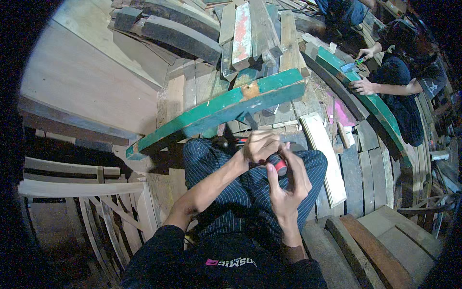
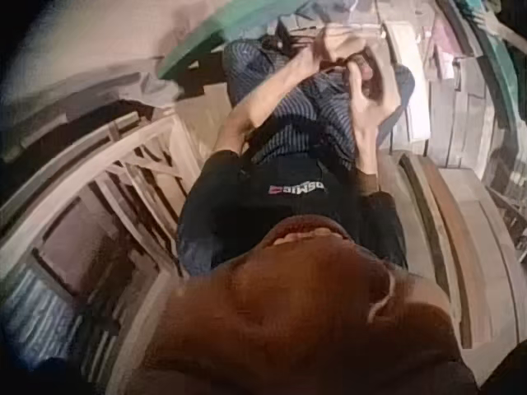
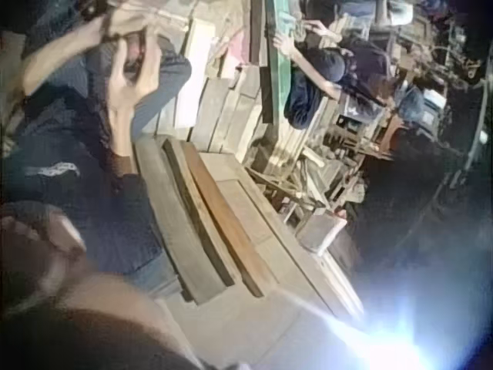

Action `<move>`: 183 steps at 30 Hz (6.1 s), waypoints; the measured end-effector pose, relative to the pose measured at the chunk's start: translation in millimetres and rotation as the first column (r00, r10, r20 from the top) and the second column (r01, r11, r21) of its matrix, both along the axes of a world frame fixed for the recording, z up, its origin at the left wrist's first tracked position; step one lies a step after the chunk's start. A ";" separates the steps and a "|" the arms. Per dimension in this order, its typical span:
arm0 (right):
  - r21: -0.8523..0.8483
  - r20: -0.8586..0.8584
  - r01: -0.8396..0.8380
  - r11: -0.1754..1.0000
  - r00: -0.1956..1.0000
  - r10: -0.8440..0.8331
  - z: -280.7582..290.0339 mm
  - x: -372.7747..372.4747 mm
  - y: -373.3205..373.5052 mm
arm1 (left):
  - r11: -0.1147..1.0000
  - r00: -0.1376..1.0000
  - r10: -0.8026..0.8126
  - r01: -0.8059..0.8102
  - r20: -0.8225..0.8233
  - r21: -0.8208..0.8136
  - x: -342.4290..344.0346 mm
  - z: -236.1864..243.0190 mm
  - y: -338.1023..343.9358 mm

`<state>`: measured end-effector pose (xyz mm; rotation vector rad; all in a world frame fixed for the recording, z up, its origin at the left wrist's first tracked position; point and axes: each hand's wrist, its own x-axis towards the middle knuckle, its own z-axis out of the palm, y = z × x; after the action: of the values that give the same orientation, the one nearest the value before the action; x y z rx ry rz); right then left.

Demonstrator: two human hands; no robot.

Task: Using a chisel and a file to shape a piece of green-painted wood.

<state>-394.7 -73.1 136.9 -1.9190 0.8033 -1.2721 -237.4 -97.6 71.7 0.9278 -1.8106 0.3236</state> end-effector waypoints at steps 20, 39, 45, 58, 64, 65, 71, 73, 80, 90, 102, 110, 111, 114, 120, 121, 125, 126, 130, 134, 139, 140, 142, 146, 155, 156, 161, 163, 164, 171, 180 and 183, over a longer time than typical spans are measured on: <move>0.095 -0.610 -0.175 0.980 0.768 0.197 -262.0 127.6 -41.5 | 0.662 0.642 0.749 -0.739 -0.166 0.124 15.1 36.0 206.3; -0.184 -0.682 -0.298 0.937 0.725 0.096 -250.0 131.3 -52.3 | 0.997 0.994 -0.058 0.053 0.097 0.063 -7.3 49.9 39.6; -0.058 -0.281 0.168 0.984 0.943 -0.178 -231.6 31.4 -68.9 | 0.995 0.972 0.009 0.013 0.235 -0.094 -6.7 41.6 1.2; 0.179 0.245 0.324 0.929 0.900 -0.361 -182.2 -17.7 -126.3 | 0.998 0.994 0.062 -0.062 0.087 -0.007 2.4 23.9 -30.6; 0.037 0.193 0.349 0.937 0.917 -0.349 -117.8 -32.7 -115.9 | 0.995 0.994 0.102 -0.102 0.048 0.011 -1.1 26.3 -37.7; -0.004 0.213 0.378 0.926 0.905 -0.369 -97.6 -41.6 -112.4 | 0.996 0.996 0.085 -0.086 0.028 0.036 -1.0 29.8 -37.5; -0.068 0.603 0.011 0.998 0.797 0.033 -3.6 -94.0 -95.7 | 0.996 0.995 0.084 -0.086 0.057 0.036 1.9 23.6 -27.4; 0.002 0.515 0.169 0.986 0.845 -0.146 13.3 -98.4 -87.3 | 0.993 0.991 0.067 -0.078 0.113 0.093 -1.7 21.3 -26.4; 0.071 -0.530 0.320 0.945 0.814 -0.236 68.2 -91.2 -84.0 | 0.995 0.995 0.076 -0.080 0.064 0.053 -5.0 18.2 -26.1; -0.291 -0.419 0.354 0.889 0.788 -0.451 72.6 -120.8 -120.6 | 0.987 0.990 0.130 -0.134 0.051 0.086 -10.5 20.2 -32.8; 0.796 0.561 -0.376 0.474 0.753 -0.344 -51.3 -94.4 -51.6 | 0.993 0.997 0.080 -0.080 0.011 0.092 0.4 20.5 -34.2; 0.711 0.573 -0.486 0.508 0.819 -0.018 -74.4 -82.0 -50.7 | 0.983 0.988 0.130 -0.140 0.085 0.116 14.4 21.4 -28.7; 0.728 0.557 -0.464 0.504 0.829 -0.043 -77.8 -80.3 -46.8 | 0.981 0.986 0.142 -0.151 0.085 0.123 15.8 20.9 -27.9; 0.766 0.570 -0.510 0.391 0.820 -0.047 -88.3 -74.2 -37.6 | 0.991 0.991 0.069 -0.081 0.114 0.103 9.0 18.9 -30.3; 0.706 0.425 -0.268 0.656 0.901 -0.088 -112.1 -51.9 -17.0 | 0.995 0.987 0.085 -0.092 0.138 0.046 -1.4 7.8 -32.2; 0.646 0.376 -0.225 0.729 0.925 -0.048 -114.0 -50.1 -15.0 | 0.995 0.986 0.081 -0.089 0.143 0.049 -1.0 7.3 -29.7; 0.498 0.443 -0.210 0.842 0.896 -0.038 -123.9 -47.9 1.6 | 0.998 0.994 0.058 -0.061 0.091 0.027 -3.7 11.2 -26.4; 0.489 0.436 -0.161 0.858 0.896 -0.081 -127.8 -45.8 6.6 | 0.997 0.993 0.047 -0.054 0.108 0.059 -6.9 12.8 -25.0; 0.393 0.312 0.027 0.919 0.936 -0.161 -119.9 -29.3 25.4 | 0.994 0.990 0.040 -0.054 0.134 0.100 -7.4 17.9 -24.6; 0.236 0.237 0.099 0.967 0.959 -0.156 -136.3 -30.1 29.7 | 0.990 0.991 0.042 -0.059 0.127 0.126 -8.2 17.5 -27.2; 0.201 0.180 0.142 0.969 0.967 -0.179 -139.4 -31.9 28.3 | 0.993 0.998 0.007 -0.015 0.066 0.114 -9.0 14.3 -32.5; 0.154 0.228 0.158 0.975 0.955 -0.191 -145.5 -34.0 29.0 | 0.993 0.998 0.002 -0.010 0.069 0.120 -8.5 13.2 -34.0; 0.090 0.357 0.181 0.979 0.912 -0.202 -150.8 -34.7 32.8 | 0.993 0.995 0.027 -0.038 0.098 0.115 -7.7 13.2 -34.0; 0.137 0.098 0.205 0.969 0.971 -0.219 -142.7 -34.5 30.1 | 0.992 0.994 0.059 -0.068 0.092 0.103 -7.5 16.7 -34.0; 0.106 0.052 0.235 0.966 0.969 -0.242 -151.9 -32.9 27.2 | 0.994 0.995 0.089 -0.092 0.042 0.063 -0.5 23.3 -33.5; 0.137 0.151 0.224 0.965 0.958 -0.243 -152.6 -33.0 29.4 | 0.992 0.992 0.099 -0.105 0.082 0.071 0.8 22.4 -30.4; 0.136 0.279 0.183 0.974 0.936 -0.215 -145.6 -32.3 30.0 | 0.991 0.995 0.081 -0.087 0.059 0.099 -0.5 29.9 -24.6; 0.097 0.203 0.216 0.972 0.951 -0.231 -148.1 -34.1 29.7 | 0.993 0.998 0.058 -0.057 -0.009 0.106 0.1 32.2 -24.8; 0.068 0.149 0.222 0.973 0.962 -0.230 -146.5 -34.4 30.7 | 0.989 0.998 0.061 -0.064 0.026 0.135 2.4 34.4 -23.2; 0.078 0.139 0.245 0.966 0.957 -0.254 -128.8 -35.2 33.7 | 0.997 0.995 0.036 -0.029 -0.090 0.075 7.9 46.1 -24.0; 0.016 0.079 0.297 0.955 0.951 -0.297 -122.4 -34.2 25.3 | 0.995 0.991 0.052 -0.041 -0.125 0.089 13.8 48.6 -25.0; -0.078 -0.161 0.247 0.966 0.953 -0.257 -122.6 -33.2 26.8 | 0.995 0.988 0.085 -0.077 -0.131 0.069 16.4 42.5 -29.3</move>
<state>-427.8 -46.3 14.3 -2.0415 1.1415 -1.3023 -221.0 -126.9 114.2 1.0455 -1.6718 0.2495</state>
